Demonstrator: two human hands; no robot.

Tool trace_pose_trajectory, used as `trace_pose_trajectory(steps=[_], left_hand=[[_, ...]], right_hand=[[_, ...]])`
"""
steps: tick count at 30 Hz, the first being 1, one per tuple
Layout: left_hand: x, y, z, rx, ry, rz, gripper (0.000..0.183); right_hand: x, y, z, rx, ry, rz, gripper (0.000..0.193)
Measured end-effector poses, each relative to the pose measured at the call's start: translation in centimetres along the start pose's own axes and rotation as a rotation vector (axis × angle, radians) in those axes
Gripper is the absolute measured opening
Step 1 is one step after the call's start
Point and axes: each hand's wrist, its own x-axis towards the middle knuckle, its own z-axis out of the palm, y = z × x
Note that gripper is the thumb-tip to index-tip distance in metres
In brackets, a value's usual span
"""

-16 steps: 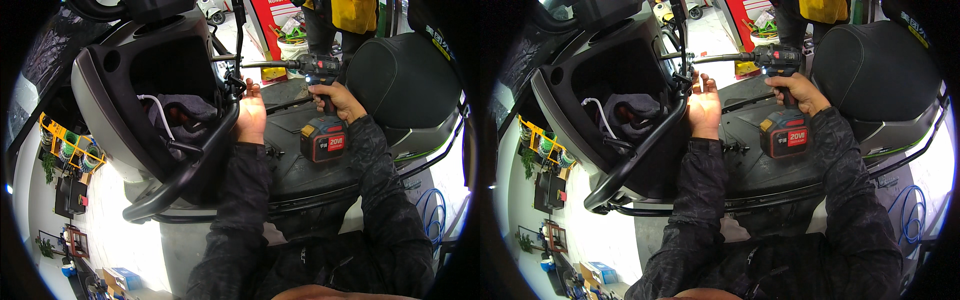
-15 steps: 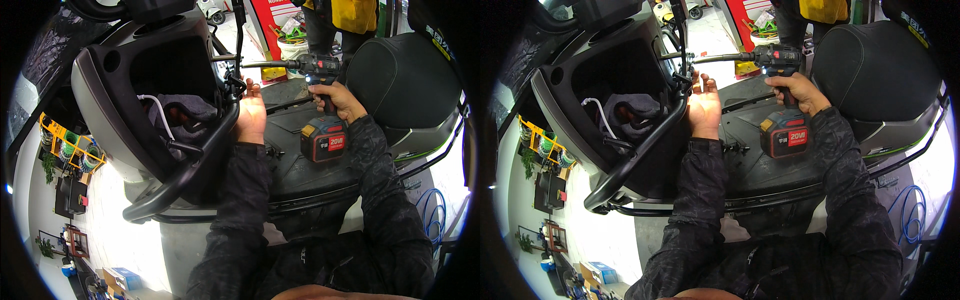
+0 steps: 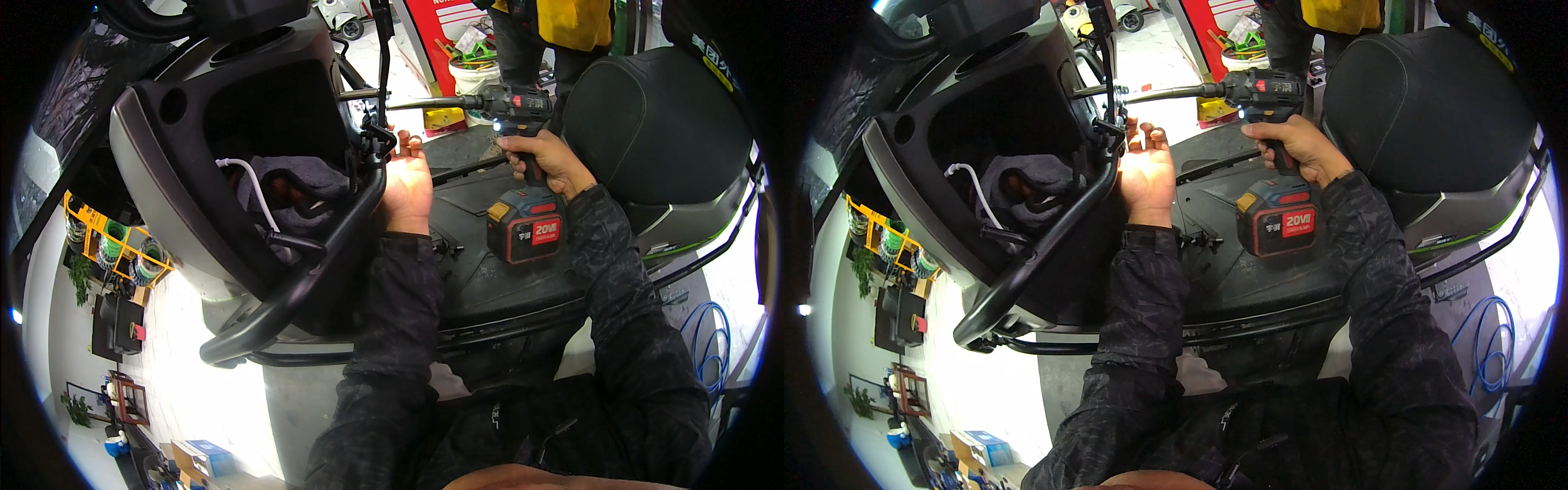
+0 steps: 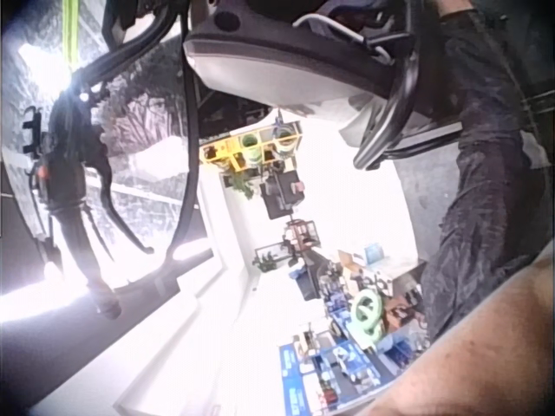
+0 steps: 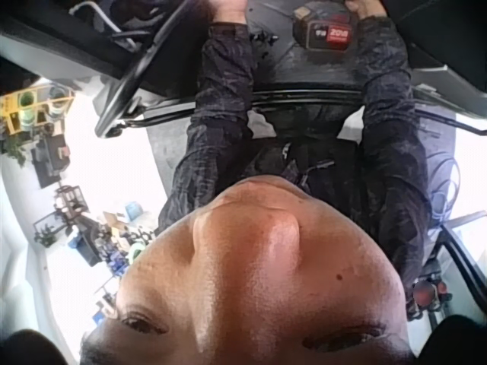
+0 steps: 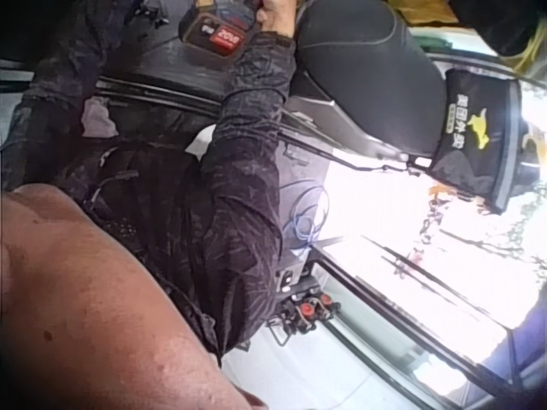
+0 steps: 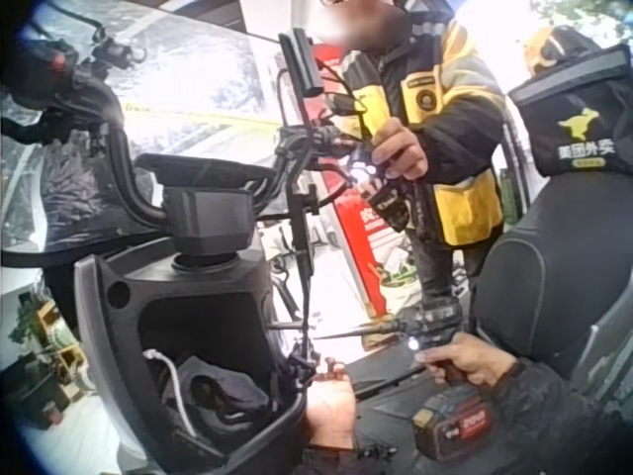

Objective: The person uses a cordless impact driver to remove and install bolts on a mechanical assembly attached to a scooter. They repeatedly tighten and loosen fasteners while another person assists with a flashlight.

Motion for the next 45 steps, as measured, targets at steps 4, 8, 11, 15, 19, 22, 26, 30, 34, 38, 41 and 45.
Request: trace_pose_trajectory(steps=[4, 8, 11, 15, 19, 22, 26, 30, 34, 38, 41, 45], left_hand=[[0.2, 0.1, -0.2, 0.001, -0.024, 0.001, 0.032], [0.3, 0.1, -0.4, 0.006, -0.044, -0.011, 0.031], [0.3, 0.1, -0.3, 0.016, -0.031, 0.002, 0.030], [0.3, 0.0, -0.2, 0.030, -0.029, 0.020, 0.031], [0.4, 0.0, -0.5, 0.046, -0.065, 0.030, 0.036], [0.6, 0.0, -0.8, 0.037, -0.083, 0.025, 0.040], [0.7, 0.0, -0.9, 0.041, -0.065, 0.036, 0.043], [0.5, 0.2, -0.5, 0.063, -0.144, 0.014, 0.035], [0.5, 0.2, -0.2, 0.082, -0.130, 0.026, 0.032], [0.5, 0.1, -0.4, 0.076, -0.122, 0.016, 0.032], [0.6, 0.2, -0.9, 0.067, -0.156, 0.008, 0.034], [0.8, 0.1, -1.3, 0.055, -0.151, 0.015, 0.036]], right_hand=[[-0.1, 0.1, 0.2, 0.003, 0.005, -0.036, 0.022], [-0.1, 0.2, 0.2, -0.020, 0.007, -0.045, 0.024], [0.0, 0.3, 0.4, -0.018, 0.009, -0.012, 0.026], [0.1, 0.5, 0.5, 0.000, 0.022, 0.008, 0.028], [0.0, 0.7, 0.5, -0.013, 0.020, -0.016, 0.027], [0.0, 1.0, 0.5, -0.006, 0.027, -0.033, 0.027], [-0.2, 1.6, 0.9, 0.029, 0.028, -0.029, 0.026], [-0.6, 1.6, 1.2, 0.047, 0.023, -0.024, 0.023], [-1.0, 1.6, 1.4, 0.054, 0.025, -0.036, 0.023], [-1.0, 1.8, 1.5, 0.039, 0.018, -0.046, 0.024], [-0.8, 2.1, 1.6, 0.045, 0.013, -0.014, 0.024], [-0.7, 2.2, 1.8, 0.053, 0.008, -0.021, 0.023]])
